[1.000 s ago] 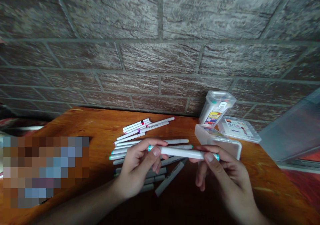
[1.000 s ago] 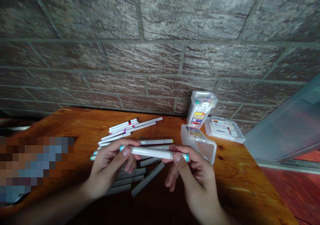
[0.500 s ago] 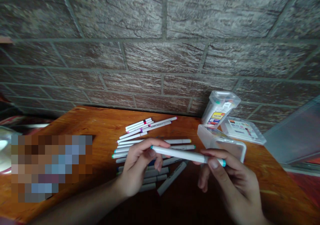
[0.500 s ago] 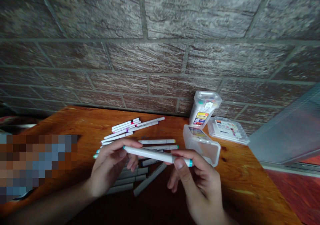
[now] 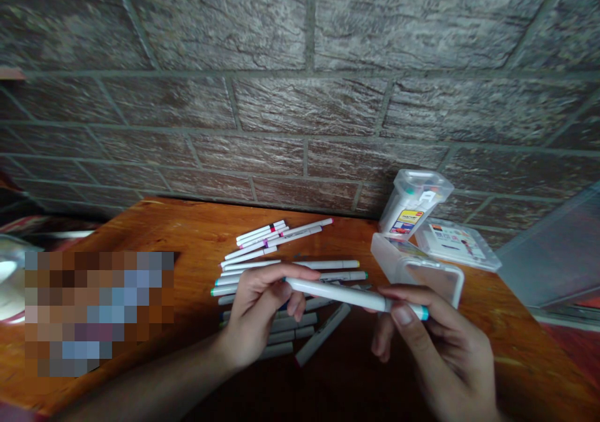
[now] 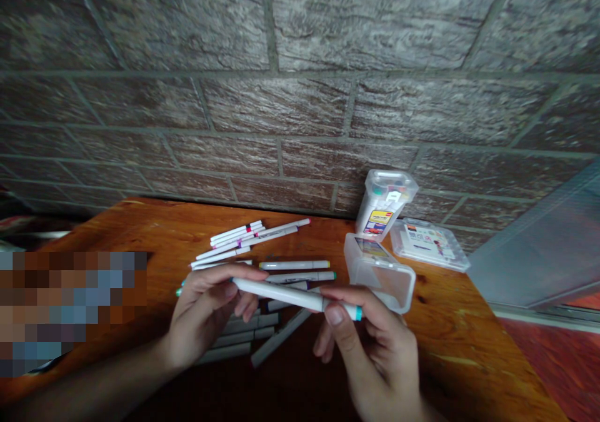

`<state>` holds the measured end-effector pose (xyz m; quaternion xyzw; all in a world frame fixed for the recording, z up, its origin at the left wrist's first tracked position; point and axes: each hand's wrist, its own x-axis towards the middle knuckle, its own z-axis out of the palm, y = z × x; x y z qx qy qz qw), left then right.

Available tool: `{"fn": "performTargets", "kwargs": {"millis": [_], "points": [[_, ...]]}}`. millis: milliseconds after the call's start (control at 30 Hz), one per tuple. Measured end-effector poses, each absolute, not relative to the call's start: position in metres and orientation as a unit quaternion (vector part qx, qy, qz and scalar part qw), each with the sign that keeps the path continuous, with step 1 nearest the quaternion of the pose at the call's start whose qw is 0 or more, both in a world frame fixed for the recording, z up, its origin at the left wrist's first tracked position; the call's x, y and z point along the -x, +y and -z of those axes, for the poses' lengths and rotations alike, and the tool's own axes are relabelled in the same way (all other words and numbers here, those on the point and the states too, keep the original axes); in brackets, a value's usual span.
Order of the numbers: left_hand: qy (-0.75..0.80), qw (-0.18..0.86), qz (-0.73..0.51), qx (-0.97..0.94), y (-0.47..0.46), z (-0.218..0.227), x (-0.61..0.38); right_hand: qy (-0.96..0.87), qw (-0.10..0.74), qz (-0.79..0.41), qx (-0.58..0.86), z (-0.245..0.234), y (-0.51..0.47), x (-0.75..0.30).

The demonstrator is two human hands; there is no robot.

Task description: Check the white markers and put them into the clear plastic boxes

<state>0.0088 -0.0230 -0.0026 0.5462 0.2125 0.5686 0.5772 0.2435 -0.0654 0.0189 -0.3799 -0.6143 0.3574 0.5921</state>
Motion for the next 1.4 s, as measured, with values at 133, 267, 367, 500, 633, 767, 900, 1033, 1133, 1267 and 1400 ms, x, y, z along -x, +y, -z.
{"fn": "performTargets", "kwargs": {"millis": [133, 267, 367, 500, 633, 767, 900, 1033, 1133, 1267, 1400], "points": [[0.209, 0.573, -0.566, -0.554, -0.024, 0.003, -0.008, -0.612, 0.592, -0.362, 0.379, -0.019, -0.065, -0.244], [0.206, 0.570, -0.565, -0.559, -0.025, 0.005, -0.007, -0.614, 0.591, -0.363, 0.378, -0.021, -0.064, -0.243], [0.203, 0.568, -0.566, -0.562, -0.024, 0.006, -0.006, -0.615, 0.592, -0.361, 0.376, -0.022, -0.064, -0.243], [0.203, 0.570, -0.568, -0.558, -0.024, 0.004, -0.007, -0.613, 0.593, -0.363, 0.375, -0.021, -0.064, -0.243], [0.207, 0.584, -0.571, -0.539, -0.025, 0.000, -0.009, -0.602, 0.600, -0.371, 0.374, -0.018, -0.065, -0.242], [0.217, 0.570, -0.571, -0.549, -0.024, 0.002, -0.008, -0.591, 0.606, -0.377, 0.376, -0.015, -0.066, -0.242], [0.238, 0.554, -0.566, -0.563, -0.024, 0.004, -0.008, -0.595, 0.601, -0.379, 0.375, -0.017, -0.065, -0.243], [0.305, 0.516, -0.545, -0.586, -0.025, -0.003, -0.010, -0.595, 0.595, -0.378, 0.385, -0.019, -0.063, -0.243], [0.357, 0.469, -0.531, -0.609, -0.026, -0.012, -0.013, -0.578, 0.597, -0.387, 0.399, -0.016, -0.061, -0.243], [0.371, 0.442, -0.535, -0.617, -0.027, -0.018, -0.016, -0.553, 0.595, -0.416, 0.409, -0.015, -0.061, -0.242], [0.360, 0.489, -0.529, -0.593, -0.027, -0.017, -0.016, -0.533, 0.597, -0.444, 0.403, -0.021, -0.059, -0.241]]}}
